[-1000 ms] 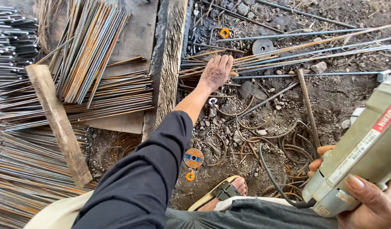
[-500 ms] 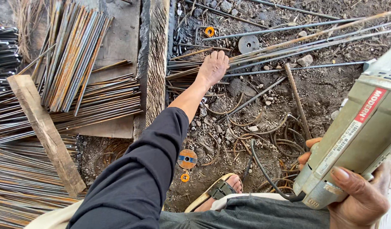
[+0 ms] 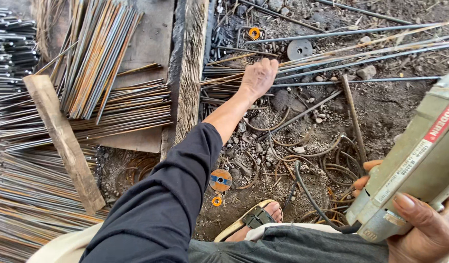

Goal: The person uses an angle grinder to cut a bundle of metal rods resting on a wooden plank. They hold the rods with one hand while operating the grinder with the other, creating sparks as the metal is severed. The person repeats this process multiple times, cutting the rods into shorter lengths.

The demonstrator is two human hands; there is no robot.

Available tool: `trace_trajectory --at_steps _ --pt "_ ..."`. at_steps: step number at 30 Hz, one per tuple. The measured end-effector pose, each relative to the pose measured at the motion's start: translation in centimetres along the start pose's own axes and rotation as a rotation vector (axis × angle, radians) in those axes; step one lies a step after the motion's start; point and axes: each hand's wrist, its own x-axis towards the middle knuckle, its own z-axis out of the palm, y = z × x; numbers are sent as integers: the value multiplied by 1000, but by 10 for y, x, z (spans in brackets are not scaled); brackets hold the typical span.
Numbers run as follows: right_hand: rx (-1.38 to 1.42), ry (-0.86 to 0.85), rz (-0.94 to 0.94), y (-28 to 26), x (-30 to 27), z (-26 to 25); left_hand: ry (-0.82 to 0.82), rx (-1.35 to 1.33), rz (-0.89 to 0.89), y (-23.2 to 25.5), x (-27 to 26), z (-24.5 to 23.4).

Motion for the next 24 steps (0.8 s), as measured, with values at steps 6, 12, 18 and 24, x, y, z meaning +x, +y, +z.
trace_trajectory --at_steps 6,12,18,24 --pt "49 -41 24 4 2 2 294 -143 -54 -40 -28 28" --pt "1 -107 27 4 8 6 470 -58 52 -61 -26 34" --pt "-74 -178 16 18 15 -8 518 35 -54 -103 -53 83" --pt "-93 -264 161 34 20 -26 -131 -2461 137 -113 -171 195"
